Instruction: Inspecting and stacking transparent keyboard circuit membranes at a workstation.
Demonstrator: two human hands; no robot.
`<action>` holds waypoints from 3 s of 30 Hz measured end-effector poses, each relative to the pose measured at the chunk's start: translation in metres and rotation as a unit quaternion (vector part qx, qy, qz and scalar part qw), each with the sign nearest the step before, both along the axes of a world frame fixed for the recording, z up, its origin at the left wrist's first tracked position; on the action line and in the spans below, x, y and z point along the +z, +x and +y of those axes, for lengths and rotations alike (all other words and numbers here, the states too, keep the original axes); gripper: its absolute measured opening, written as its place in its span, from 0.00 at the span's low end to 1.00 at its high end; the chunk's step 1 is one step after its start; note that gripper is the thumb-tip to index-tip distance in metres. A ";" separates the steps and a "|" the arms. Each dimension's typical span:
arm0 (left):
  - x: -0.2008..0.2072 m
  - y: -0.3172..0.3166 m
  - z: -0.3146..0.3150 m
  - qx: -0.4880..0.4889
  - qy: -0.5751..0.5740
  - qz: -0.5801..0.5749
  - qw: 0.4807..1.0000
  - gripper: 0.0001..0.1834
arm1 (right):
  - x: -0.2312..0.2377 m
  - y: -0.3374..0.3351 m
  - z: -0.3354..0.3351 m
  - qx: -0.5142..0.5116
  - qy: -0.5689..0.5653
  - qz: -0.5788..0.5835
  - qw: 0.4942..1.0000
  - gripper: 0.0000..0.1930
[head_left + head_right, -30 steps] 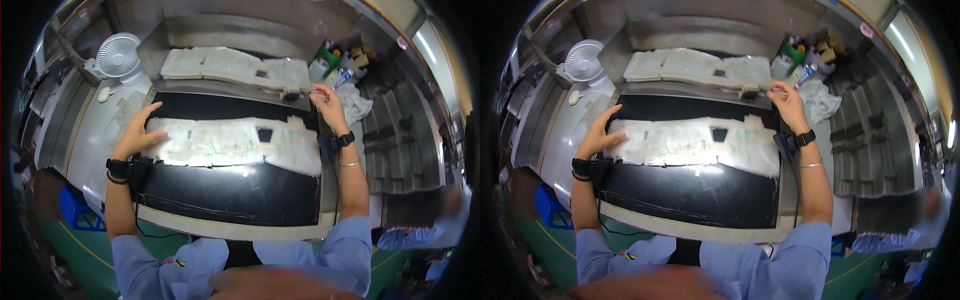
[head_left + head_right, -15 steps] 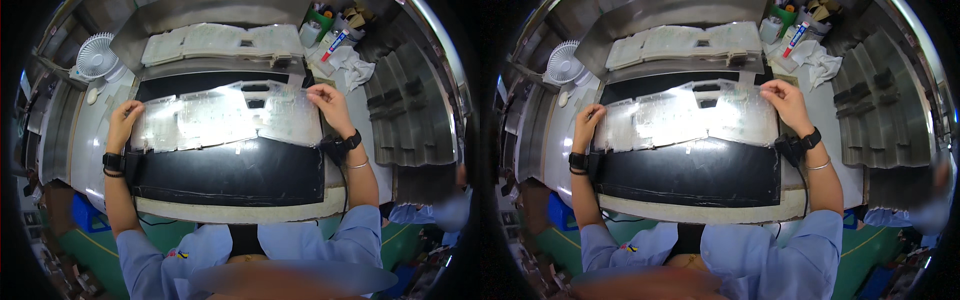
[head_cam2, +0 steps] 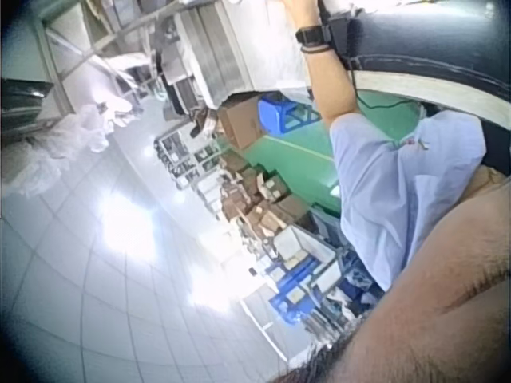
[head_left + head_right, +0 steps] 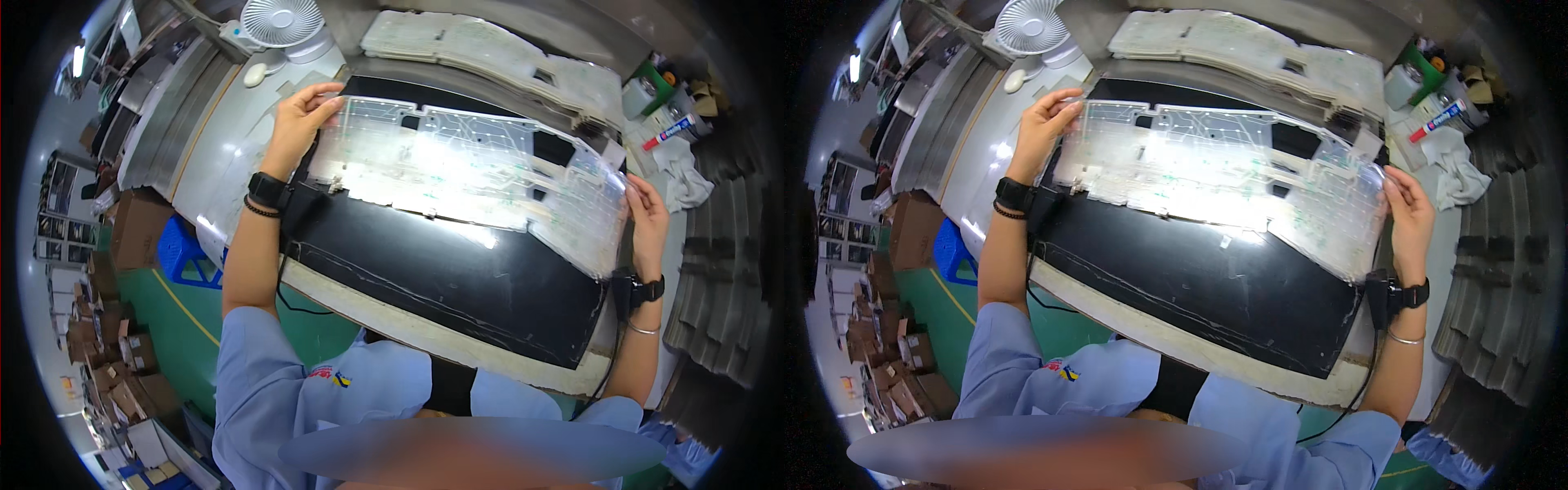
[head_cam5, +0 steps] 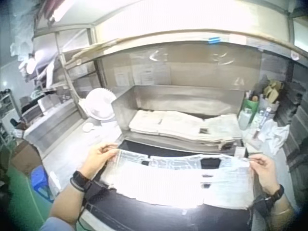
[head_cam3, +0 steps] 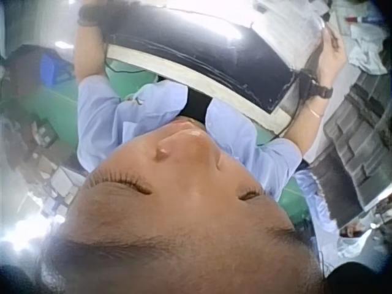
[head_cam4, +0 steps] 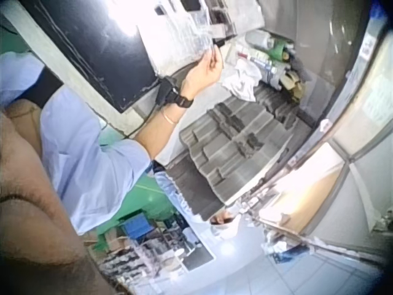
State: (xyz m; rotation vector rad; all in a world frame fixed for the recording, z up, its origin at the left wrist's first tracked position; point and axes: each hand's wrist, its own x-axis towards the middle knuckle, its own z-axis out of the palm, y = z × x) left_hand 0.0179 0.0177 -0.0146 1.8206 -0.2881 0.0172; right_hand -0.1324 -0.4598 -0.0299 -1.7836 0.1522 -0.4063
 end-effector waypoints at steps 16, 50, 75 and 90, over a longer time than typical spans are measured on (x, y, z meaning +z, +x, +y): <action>0.005 0.003 -0.007 -0.082 0.009 0.090 0.992 0.27 | 0.015 0.012 0.070 0.294 -0.425 -0.126 0.847 0.29; -0.013 0.014 0.006 0.016 -0.036 0.062 0.997 0.12 | 0.011 -0.003 0.000 0.010 -0.010 0.021 1.000 0.13; 0.022 -0.020 -0.010 -0.145 -0.101 0.117 0.977 0.30 | -0.004 -0.004 -0.060 0.032 -0.043 0.070 0.996 0.13; 0.010 -0.014 0.002 -0.110 0.178 -0.095 0.973 0.14 | -0.007 -0.006 -0.072 0.033 -0.115 0.029 0.992 0.12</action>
